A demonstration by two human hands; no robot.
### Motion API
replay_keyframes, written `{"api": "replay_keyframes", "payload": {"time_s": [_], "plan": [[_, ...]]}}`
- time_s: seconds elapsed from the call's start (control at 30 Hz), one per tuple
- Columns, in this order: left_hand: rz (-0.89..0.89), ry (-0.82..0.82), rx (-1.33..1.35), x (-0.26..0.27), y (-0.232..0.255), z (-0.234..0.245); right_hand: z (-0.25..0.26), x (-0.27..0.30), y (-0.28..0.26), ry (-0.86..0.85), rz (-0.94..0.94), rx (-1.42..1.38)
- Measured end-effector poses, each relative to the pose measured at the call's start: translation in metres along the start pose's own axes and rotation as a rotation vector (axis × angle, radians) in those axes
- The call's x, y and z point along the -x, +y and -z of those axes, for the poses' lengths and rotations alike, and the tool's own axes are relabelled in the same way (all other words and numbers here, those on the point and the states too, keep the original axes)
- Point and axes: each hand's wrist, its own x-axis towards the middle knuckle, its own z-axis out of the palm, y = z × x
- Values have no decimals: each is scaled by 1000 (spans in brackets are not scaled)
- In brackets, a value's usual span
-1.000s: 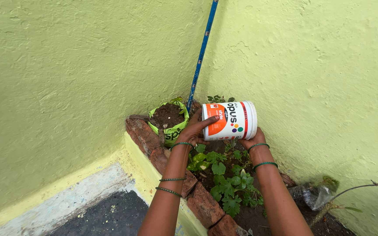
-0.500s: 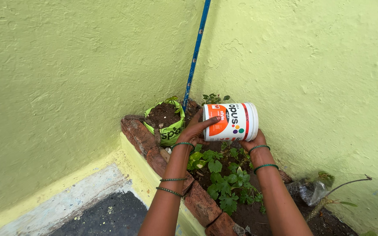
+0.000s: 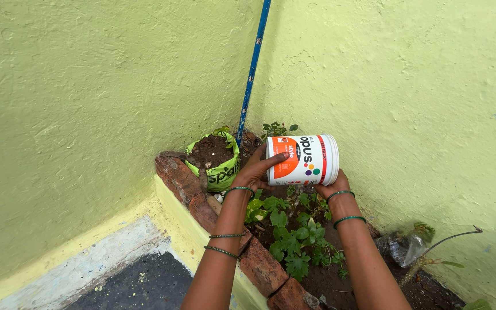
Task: The person holds a container over small plants in a brick garden bed, shakes the container to dispense granules, and then immerses the container in a white bucket of water.
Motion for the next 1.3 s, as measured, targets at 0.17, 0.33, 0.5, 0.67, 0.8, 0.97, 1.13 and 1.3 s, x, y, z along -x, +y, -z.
{"api": "replay_keyframes", "payload": {"time_s": [0.17,0.33,0.5,0.67,0.8,0.97,1.13,1.3], "plan": [[22,0,6,4,1,6,-6,6,8,-8,-2,45],[12,6,19,13,3,16,-1,-4,23,-59,-32,11],[-10,37,-22,23,8,33,-3,-15,41,-45,-49,-7],[-7,50,-10,30,11,53,-20,-13,61,-56,-65,-19],[-16,62,23,38,16,68,-36,-16,74,-76,-88,-63],[-11,62,62,43,21,77,-51,-15,79,-87,-101,-70],[-28,58,83,41,20,85,-66,-6,79,-85,-93,-50],[-26,64,95,44,23,85,-73,-2,78,-51,-60,-32]]}}
